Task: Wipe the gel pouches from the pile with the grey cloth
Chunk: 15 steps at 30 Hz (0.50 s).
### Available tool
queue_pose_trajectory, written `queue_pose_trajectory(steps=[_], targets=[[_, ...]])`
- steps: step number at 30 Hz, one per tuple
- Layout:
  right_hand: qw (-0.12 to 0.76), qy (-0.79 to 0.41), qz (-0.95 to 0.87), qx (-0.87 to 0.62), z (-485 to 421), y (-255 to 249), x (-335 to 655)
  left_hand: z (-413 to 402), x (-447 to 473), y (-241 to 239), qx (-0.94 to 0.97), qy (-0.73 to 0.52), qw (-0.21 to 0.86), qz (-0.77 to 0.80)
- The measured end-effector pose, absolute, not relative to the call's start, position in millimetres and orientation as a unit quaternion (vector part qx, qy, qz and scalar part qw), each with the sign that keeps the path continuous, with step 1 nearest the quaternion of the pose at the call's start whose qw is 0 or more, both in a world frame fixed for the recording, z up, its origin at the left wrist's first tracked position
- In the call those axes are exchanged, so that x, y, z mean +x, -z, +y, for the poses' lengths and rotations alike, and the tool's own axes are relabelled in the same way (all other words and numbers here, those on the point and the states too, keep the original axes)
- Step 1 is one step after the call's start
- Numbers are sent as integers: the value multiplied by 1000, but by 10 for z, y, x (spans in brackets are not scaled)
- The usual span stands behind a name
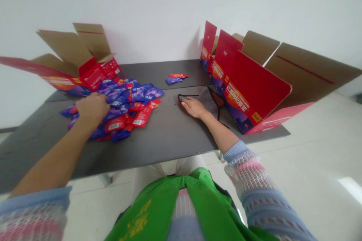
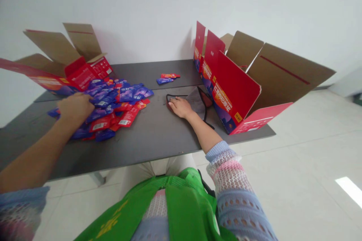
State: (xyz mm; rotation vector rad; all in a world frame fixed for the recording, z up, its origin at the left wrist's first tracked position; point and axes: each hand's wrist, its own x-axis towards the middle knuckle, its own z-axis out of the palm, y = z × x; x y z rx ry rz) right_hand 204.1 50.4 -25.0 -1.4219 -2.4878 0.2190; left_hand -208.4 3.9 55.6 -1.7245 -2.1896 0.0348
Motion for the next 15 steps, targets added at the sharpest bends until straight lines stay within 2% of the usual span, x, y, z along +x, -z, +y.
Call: queue_pose_trajectory(steps=[8, 15], targets=[[100, -92, -877, -460, 519, 281, 2038, 487, -1777, -854, -588, 58, 197, -782], [103, -117, -883, -442, 626, 358, 2009, 1401, -1300, -951, -675, 78, 114, -725]])
